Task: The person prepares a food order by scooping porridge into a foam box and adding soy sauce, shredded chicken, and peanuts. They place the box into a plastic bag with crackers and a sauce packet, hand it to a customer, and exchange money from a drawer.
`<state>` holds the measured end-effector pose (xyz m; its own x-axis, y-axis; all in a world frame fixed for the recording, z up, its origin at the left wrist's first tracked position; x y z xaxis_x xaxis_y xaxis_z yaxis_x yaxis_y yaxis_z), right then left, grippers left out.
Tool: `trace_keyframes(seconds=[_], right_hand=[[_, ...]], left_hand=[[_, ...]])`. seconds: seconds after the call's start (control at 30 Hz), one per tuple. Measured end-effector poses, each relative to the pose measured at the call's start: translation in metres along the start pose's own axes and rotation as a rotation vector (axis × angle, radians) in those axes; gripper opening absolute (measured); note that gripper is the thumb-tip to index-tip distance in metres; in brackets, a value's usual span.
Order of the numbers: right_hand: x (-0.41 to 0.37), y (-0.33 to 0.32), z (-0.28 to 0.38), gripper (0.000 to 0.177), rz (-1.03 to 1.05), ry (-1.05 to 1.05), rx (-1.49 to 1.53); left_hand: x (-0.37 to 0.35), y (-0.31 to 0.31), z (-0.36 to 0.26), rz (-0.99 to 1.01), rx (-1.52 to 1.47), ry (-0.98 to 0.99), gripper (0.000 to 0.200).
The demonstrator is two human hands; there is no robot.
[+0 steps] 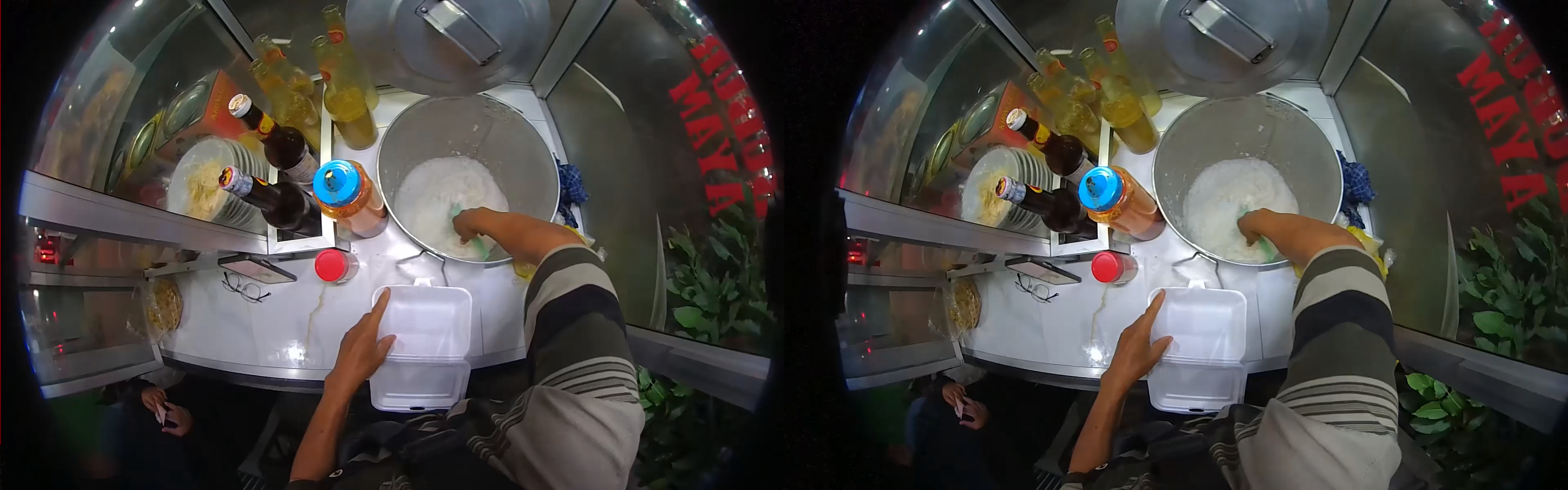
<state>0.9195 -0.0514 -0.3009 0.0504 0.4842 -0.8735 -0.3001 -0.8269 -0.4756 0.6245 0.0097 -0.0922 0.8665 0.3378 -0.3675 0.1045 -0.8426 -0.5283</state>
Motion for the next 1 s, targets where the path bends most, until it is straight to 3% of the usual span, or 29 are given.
trace_keyframes(seconds=[0.07, 0.1, 0.13, 0.2, 0.27, 0.37, 0.4, 0.47, 0.53, 0.6, 0.63, 0.73, 0.83, 0.9, 0.93, 1.0], right_hand=[[0.027, 0.020, -0.015, 0.020, -0.178, -0.061, -0.159], [0.021, 0.017, -0.021, 0.024, -0.195, 0.020, -0.211], [0.019, 0.011, -0.023, 0.024, -0.192, 0.022, -0.211], [0.010, -0.030, -0.040, 0.027, -0.476, 0.182, -0.139], [-0.030, -0.075, -0.043, 0.025, -0.581, 0.227, -0.117], [0.000, -0.093, -0.080, 0.020, -0.770, 0.332, -0.009], [0.014, -0.083, -0.076, 0.020, -0.773, 0.328, -0.008], [0.046, -0.062, -0.030, 0.017, -0.710, 0.131, -0.027], [0.053, -0.040, 0.027, 0.019, -0.621, -0.061, -0.020], [0.047, -0.031, 0.053, 0.018, -0.514, -0.275, 0.057], [0.037, -0.028, 0.042, 0.025, -0.118, -0.135, 0.268], [-0.016, -0.050, -0.004, 0.029, -0.104, -0.131, 1.017], [-0.081, -0.077, -0.008, 0.030, -0.220, -0.207, 1.261], [-0.139, -0.092, 0.000, 0.027, -0.527, -0.208, 1.260], [-0.167, -0.086, 0.015, 0.027, -0.519, -0.195, 1.267], [-0.235, -0.080, 0.035, 0.026, -0.850, -0.194, 1.206]], left_hand=[[0.000, 0.000, 0.000, -0.038, 0.019, 0.070, 0.089], [0.000, -0.001, 0.000, -0.027, 0.004, 0.054, 0.089], [0.000, -0.001, -0.001, -0.013, -0.012, 0.040, 0.089], [0.000, -0.002, -0.002, 0.037, -0.031, -0.023, 0.087], [0.002, 0.000, 0.002, 0.080, -0.042, -0.087, 0.085], [0.001, 0.001, 0.001, 0.055, -0.021, -0.063, 0.085], [0.000, 0.002, -0.001, 0.072, -0.028, -0.102, 0.085], [0.001, 0.000, 0.006, 0.076, -0.020, -0.150, 0.085], [-0.001, 0.001, 0.001, -0.030, -0.009, 0.037, 0.086], [-0.001, 0.003, -0.001, -0.025, 0.007, 0.020, 0.087], [-0.002, 0.002, -0.001, -0.017, 0.026, 0.002, 0.087], [-0.004, 0.002, -0.001, -0.041, 0.000, 0.074, 0.088], [-0.004, 0.005, 0.003, -0.017, -0.017, 0.005, 0.091], [-0.003, 0.006, 0.007, -0.022, 0.004, 0.016, 0.092], [-0.004, 0.010, 0.011, -0.020, 0.017, 0.017, 0.093], [-0.004, 0.011, 0.015, -0.109, 0.006, 0.170, 0.093]])
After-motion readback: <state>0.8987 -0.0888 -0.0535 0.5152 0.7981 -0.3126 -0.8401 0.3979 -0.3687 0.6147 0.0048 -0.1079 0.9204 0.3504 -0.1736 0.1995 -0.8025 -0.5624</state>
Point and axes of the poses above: each hand's wrist, its own x-axis towards the middle knuckle, its own y-axis out of the palm, z = x × y, the point moved 7 cm from there along x, towards the middle knuckle, and after that the axes turned 5 degrees about -x, right-handed, at the moved point
